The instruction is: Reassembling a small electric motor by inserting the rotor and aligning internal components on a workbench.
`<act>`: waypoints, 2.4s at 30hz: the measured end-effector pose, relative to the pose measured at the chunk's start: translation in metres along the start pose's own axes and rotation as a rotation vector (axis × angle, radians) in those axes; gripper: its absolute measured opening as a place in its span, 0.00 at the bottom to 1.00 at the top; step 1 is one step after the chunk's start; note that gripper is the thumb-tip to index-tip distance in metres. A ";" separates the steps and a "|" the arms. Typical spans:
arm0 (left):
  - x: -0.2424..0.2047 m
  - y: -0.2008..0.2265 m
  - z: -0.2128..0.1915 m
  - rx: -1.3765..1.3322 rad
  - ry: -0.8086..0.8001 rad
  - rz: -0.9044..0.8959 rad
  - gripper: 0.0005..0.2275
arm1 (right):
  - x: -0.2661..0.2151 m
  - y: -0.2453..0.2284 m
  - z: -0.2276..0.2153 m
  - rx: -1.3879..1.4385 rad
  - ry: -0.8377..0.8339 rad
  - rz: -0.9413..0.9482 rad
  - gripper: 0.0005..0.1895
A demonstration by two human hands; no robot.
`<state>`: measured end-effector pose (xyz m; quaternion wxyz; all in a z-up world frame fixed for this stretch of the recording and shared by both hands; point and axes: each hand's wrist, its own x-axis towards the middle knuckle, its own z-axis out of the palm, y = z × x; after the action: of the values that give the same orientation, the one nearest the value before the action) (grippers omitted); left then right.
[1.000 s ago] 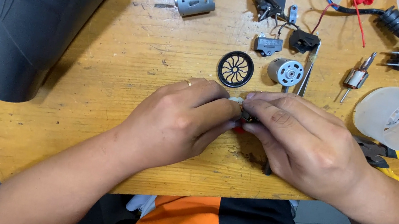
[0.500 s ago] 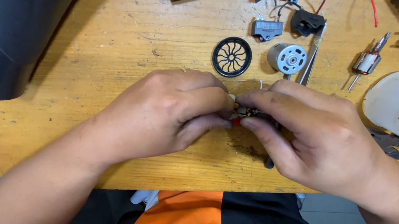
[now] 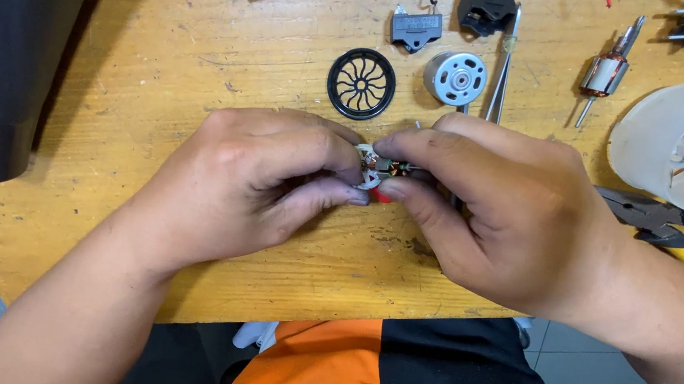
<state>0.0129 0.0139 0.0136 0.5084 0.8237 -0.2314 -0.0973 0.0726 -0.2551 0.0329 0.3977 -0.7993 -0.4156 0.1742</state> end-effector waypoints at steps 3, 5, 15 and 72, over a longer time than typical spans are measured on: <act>0.000 -0.001 0.001 0.021 0.001 0.009 0.05 | -0.002 0.001 0.002 -0.023 0.017 0.000 0.08; 0.000 0.000 0.000 0.013 0.000 0.013 0.04 | -0.003 0.001 0.002 -0.030 0.005 0.006 0.09; -0.002 -0.002 0.002 0.026 0.010 0.026 0.04 | 0.000 -0.001 0.002 0.003 -0.018 0.010 0.08; -0.011 0.022 0.056 0.091 0.475 0.000 0.10 | -0.014 -0.013 0.018 -0.168 0.208 -0.086 0.16</act>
<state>-0.0250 -0.0330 0.0060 0.5108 0.8456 -0.1092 0.1098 0.0468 -0.2533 0.0314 0.3776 -0.8249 -0.4190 0.0378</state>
